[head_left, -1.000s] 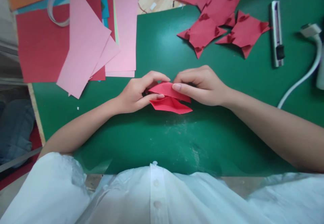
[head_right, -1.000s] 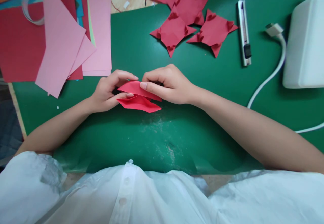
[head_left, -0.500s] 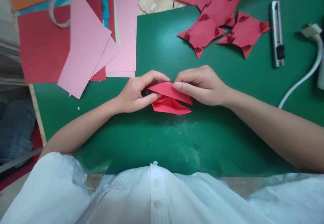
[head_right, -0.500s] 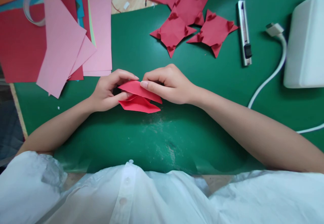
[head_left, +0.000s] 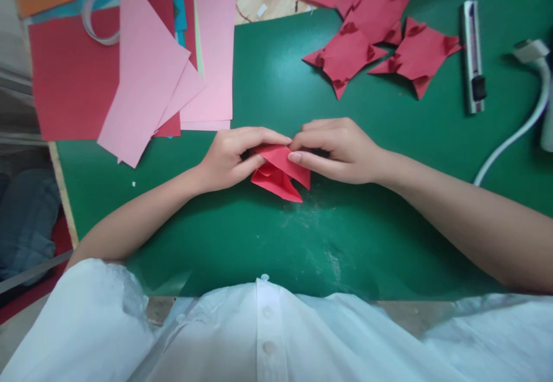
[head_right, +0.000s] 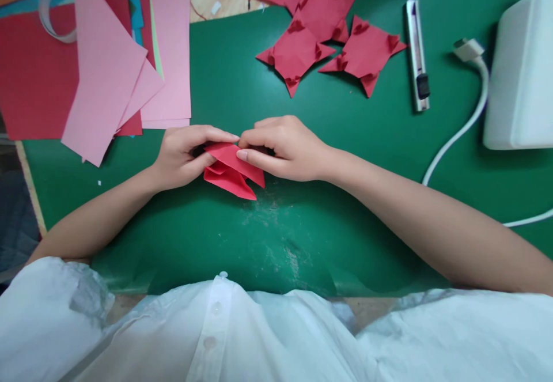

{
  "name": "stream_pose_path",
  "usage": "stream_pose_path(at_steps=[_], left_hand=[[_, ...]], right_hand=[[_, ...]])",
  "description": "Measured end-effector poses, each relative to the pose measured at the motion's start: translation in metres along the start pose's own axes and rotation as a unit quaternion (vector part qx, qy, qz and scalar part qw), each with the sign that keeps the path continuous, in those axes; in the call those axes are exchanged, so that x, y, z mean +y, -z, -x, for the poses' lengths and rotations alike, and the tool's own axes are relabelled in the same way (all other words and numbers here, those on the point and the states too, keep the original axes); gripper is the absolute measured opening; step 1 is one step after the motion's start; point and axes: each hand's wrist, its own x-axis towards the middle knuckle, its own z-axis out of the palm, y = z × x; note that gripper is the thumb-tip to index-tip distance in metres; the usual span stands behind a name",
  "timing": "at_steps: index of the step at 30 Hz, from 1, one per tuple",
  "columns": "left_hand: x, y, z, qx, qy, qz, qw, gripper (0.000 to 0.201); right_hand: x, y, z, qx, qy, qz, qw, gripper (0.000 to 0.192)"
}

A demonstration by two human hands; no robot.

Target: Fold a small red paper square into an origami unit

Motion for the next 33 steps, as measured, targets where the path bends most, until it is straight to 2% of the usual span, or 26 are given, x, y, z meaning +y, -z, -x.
stream_pose_path(at_steps=[5,11,17,23,28,33], left_hand=[[0.0020,-0.0023,0.0006,0.011,-0.005,-0.002,1.000,0.037],[0.0040,-0.0050,0.0011,0.040,0.014,0.010,0.999,0.035],[0.0017,-0.0049,0.0007,0.026,0.006,0.015,1.000,0.030],[-0.0002,-0.0041,-0.0001,0.011,0.000,0.053,0.999,0.020],[0.0020,-0.0015,0.0006,-0.020,0.042,0.025,0.999,0.022],[0.0036,-0.0010,0.0013,-0.013,0.060,0.024,0.998,0.027]], right_hand=[[0.0010,-0.0005,-0.0008,-0.002,0.002,0.003,1.000,0.036],[0.0016,-0.0009,-0.0006,-0.007,0.018,0.019,1.000,0.040],[0.0042,-0.0034,0.0003,-0.004,0.043,0.043,0.998,0.048],[0.0036,-0.0021,0.0001,-0.004,0.044,0.017,0.999,0.043],[0.0013,-0.0007,0.0002,-0.005,0.026,-0.003,1.000,0.039],[0.0006,0.0000,0.0000,-0.007,0.012,-0.002,1.000,0.040]])
